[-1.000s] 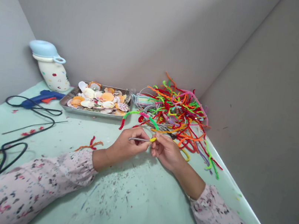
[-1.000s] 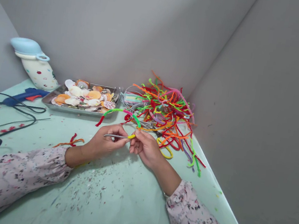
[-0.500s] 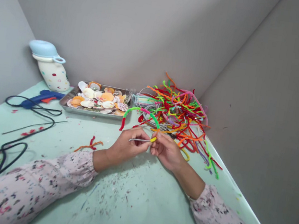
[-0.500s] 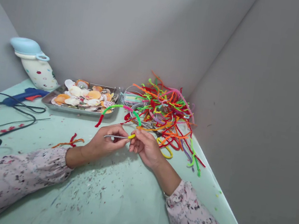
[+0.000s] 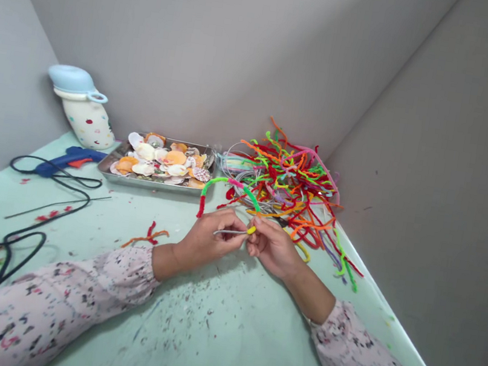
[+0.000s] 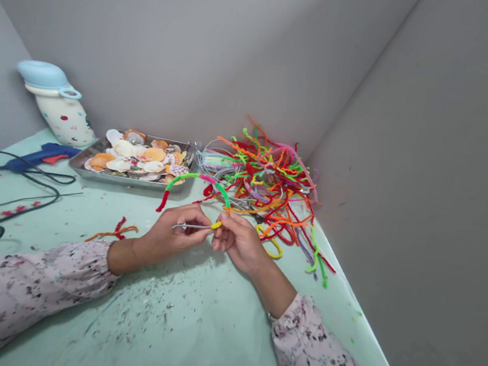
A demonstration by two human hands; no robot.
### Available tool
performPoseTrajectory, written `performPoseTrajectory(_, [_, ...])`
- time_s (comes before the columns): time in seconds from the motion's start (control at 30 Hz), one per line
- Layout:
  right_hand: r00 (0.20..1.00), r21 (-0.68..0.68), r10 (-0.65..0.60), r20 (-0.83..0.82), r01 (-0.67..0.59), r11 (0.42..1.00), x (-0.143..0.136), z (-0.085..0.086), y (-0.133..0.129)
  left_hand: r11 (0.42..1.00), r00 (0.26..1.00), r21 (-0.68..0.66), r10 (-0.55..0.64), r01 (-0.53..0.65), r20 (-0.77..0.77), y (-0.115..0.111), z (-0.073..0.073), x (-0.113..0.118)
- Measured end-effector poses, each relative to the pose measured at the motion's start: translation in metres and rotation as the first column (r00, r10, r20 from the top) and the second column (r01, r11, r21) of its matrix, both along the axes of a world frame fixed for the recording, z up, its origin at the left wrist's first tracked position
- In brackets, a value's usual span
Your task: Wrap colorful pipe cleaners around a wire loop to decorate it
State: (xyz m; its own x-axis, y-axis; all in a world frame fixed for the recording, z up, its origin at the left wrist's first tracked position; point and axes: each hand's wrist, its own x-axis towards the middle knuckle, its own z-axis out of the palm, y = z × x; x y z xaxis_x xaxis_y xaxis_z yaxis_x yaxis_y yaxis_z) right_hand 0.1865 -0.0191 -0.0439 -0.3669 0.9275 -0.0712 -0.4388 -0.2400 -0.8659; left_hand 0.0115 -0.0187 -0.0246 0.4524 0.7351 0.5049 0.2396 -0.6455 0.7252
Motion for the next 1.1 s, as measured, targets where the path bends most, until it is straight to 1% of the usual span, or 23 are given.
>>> performPoseTrajectory(0.13, [0.998,-0.005,-0.044,-0.052,0.044,0.999,-0.0001,0.0028,-0.0012,1.0,1.0,-0.03,-0.003,0.004,0.028,0.0005,-0.0005,0.0008])
performPoseTrajectory(0.2, [0.993,-0.004,-0.08,-0.084,0.08,0.997,-0.0002,0.005,-0.0014,0.998,0.998,-0.047,0.038,-0.035,0.054,0.0015,-0.0008,0.001])
performPoseTrajectory(0.27, [0.983,0.005,-0.135,-0.123,0.136,0.991,0.0,0.0066,-0.0009,0.992,0.99,-0.023,0.126,-0.125,0.065,0.0025,-0.0002,0.0007])
performPoseTrajectory(0.3, [0.976,0.007,-0.166,-0.141,0.169,0.986,0.0002,0.007,-0.0002,0.982,0.979,-0.001,0.189,-0.189,0.074,0.0028,0.0005,0.0003])
performPoseTrajectory(0.4, [0.948,0.023,-0.254,-0.193,0.263,0.965,0.0012,0.0065,0.0027,0.929,0.925,0.062,0.356,-0.366,0.133,0.0018,0.0037,-0.0007])
performPoseTrajectory(0.47, [0.923,0.032,-0.31,-0.228,0.325,0.945,0.0018,0.0058,0.0049,0.908,0.902,0.079,0.394,-0.412,0.176,-0.0004,0.0049,-0.0008])
performPoseTrajectory(0.53, [0.903,0.033,-0.351,-0.247,0.37,0.929,0.0021,0.0054,0.0064,0.924,0.918,0.082,0.357,-0.374,0.172,-0.0032,0.0045,-0.0001])
performPoseTrajectory(0.6, [0.901,0.039,-0.361,-0.242,0.38,0.924,0.0021,0.0054,0.0067,0.955,0.952,0.064,0.278,-0.288,0.129,-0.0052,0.0027,0.0012])
performPoseTrajectory(0.7, [0.932,0.081,-0.302,-0.2,0.323,0.943,0.0014,0.0051,0.0047,0.986,0.984,-0.024,0.165,-0.164,0.063,-0.0058,0.0005,0.0031])
performPoseTrajectory(0.8, [0.967,0.114,-0.208,-0.147,0.225,0.968,-0.0002,0.0046,0.0014,0.986,0.995,-0.144,0.09,-0.082,0.051,-0.0046,0.0017,0.0039])
performPoseTrajectory(0.87, [0.978,0.12,-0.167,-0.124,0.182,0.976,-0.0014,0.0041,-0.0001,0.977,0.994,-0.204,0.078,-0.061,0.079,-0.004,0.004,0.0043])
performPoseTrajectory(0.97, [0.985,0.124,-0.136,-0.107,0.149,0.981,-0.002,0.0033,-0.0006,0.964,0.988,-0.257,0.103,-0.07,0.115,-0.0038,0.0061,0.0053])
performPoseTrajectory(1.1, [0.987,0.131,-0.115,-0.111,0.129,0.983,-0.0012,0.0023,0.0005,0.947,0.982,-0.31,0.132,-0.085,0.132,-0.0033,0.002,0.0069])
